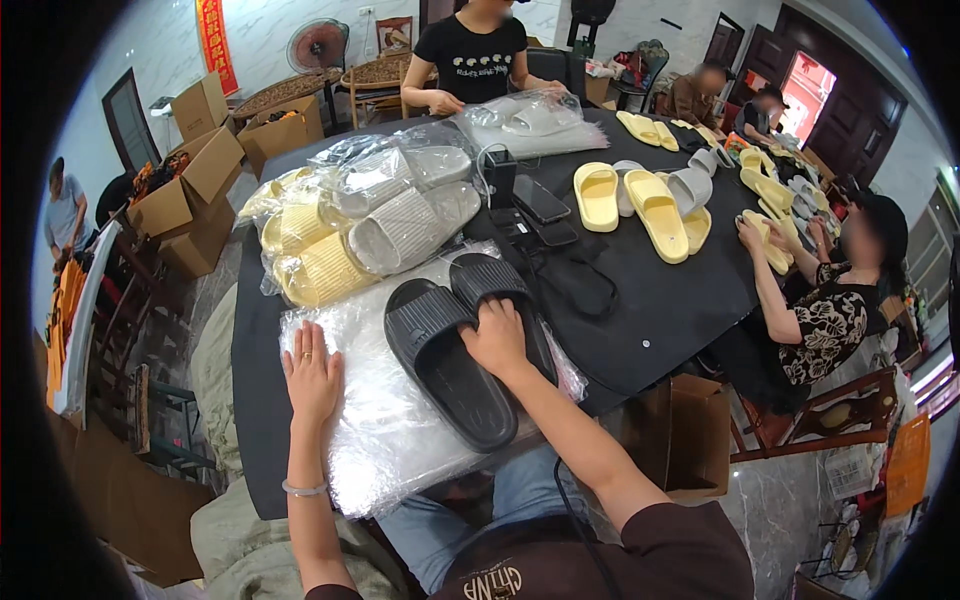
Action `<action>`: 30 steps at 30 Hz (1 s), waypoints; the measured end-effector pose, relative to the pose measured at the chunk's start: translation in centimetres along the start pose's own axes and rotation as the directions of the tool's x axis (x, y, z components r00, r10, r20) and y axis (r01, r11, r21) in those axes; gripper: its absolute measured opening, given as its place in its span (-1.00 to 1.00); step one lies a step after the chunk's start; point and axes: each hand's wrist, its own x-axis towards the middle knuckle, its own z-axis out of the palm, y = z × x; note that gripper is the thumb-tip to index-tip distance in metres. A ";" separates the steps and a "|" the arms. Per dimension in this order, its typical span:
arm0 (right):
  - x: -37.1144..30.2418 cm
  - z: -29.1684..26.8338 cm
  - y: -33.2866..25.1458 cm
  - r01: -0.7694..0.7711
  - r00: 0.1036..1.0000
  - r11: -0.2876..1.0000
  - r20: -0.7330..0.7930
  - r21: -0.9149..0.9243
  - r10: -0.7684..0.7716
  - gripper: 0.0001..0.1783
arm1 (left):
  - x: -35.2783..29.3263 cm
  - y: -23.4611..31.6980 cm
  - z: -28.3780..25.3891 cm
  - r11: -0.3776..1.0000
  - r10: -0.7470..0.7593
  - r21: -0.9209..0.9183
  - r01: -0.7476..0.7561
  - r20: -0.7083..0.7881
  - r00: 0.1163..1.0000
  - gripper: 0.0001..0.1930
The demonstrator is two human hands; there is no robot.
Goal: The person sits at a table and repeatedly picks up pairs of slippers from a large sack, places them on a sheet of bubble wrap, and wraps them. The person handles yellow, black, and white slippers, folding the bubble wrap around each pair and placing the finished packages on the table.
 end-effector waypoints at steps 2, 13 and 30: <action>0.0 -0.1 0.1 -0.005 1.000 1.000 0.010 0.000 0.005 -0.56 | 0.0 0.1 0.0 1.000 -0.004 -0.007 0.004 0.003 1.000 -0.39; 0.1 -0.3 0.0 -0.009 1.000 1.000 0.028 0.010 0.008 -0.58 | -0.1 0.4 -0.7 0.999 -0.012 -0.040 0.013 0.034 0.999 -0.38; 0.0 -0.4 0.1 -0.014 1.000 1.000 0.026 0.022 0.014 -0.55 | -0.2 0.3 -0.4 1.000 0.000 -0.014 0.000 0.010 1.000 -0.39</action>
